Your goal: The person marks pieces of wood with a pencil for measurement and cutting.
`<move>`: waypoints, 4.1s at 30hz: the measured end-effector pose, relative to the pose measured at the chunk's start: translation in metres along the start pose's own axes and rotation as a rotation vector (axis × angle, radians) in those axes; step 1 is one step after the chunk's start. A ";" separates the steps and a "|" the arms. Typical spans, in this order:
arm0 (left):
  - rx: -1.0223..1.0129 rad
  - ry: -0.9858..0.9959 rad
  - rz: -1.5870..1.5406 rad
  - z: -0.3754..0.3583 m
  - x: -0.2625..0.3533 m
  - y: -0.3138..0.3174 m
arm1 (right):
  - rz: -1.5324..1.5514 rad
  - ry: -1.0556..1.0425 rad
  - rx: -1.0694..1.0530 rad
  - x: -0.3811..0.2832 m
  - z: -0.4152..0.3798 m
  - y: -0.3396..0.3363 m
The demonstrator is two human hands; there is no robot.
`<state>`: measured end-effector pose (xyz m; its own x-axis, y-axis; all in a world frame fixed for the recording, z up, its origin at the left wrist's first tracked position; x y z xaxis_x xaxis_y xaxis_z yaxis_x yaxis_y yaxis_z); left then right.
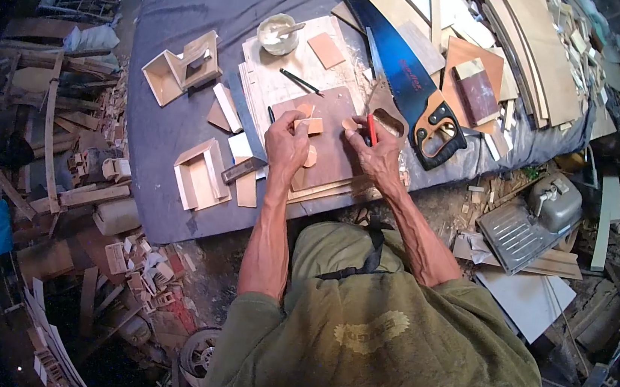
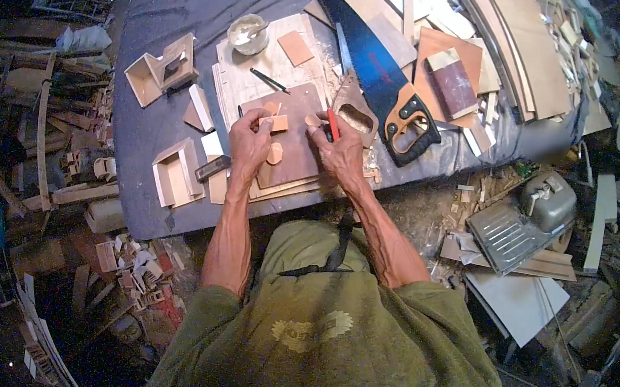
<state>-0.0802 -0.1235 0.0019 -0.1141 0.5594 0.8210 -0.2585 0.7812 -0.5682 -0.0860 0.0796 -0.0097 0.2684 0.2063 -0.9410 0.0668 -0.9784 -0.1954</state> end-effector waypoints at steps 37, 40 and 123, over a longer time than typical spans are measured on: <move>-0.006 0.197 0.509 0.044 -0.011 -0.036 | -0.047 -0.051 0.003 0.006 0.001 0.001; -0.057 0.229 0.542 0.041 -0.008 -0.033 | -0.057 -0.036 0.005 0.004 0.000 0.001; -0.241 -0.151 -0.237 -0.063 0.065 0.044 | -0.036 -0.359 -0.004 0.028 -0.041 -0.022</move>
<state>-0.0385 -0.0358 0.0266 -0.2231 0.3218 0.9202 -0.0635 0.9371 -0.3431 -0.0402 0.1076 -0.0199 -0.0890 0.2227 -0.9708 0.0738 -0.9705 -0.2294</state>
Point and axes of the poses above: each hand's wrist, its own z-axis towards the middle knuckle, its own y-axis out of the palm, x = y × z, the point moved 4 cm from there along z, towards the middle knuckle, and after that the axes turned 6 degrees about y, right-handed, at the moved point
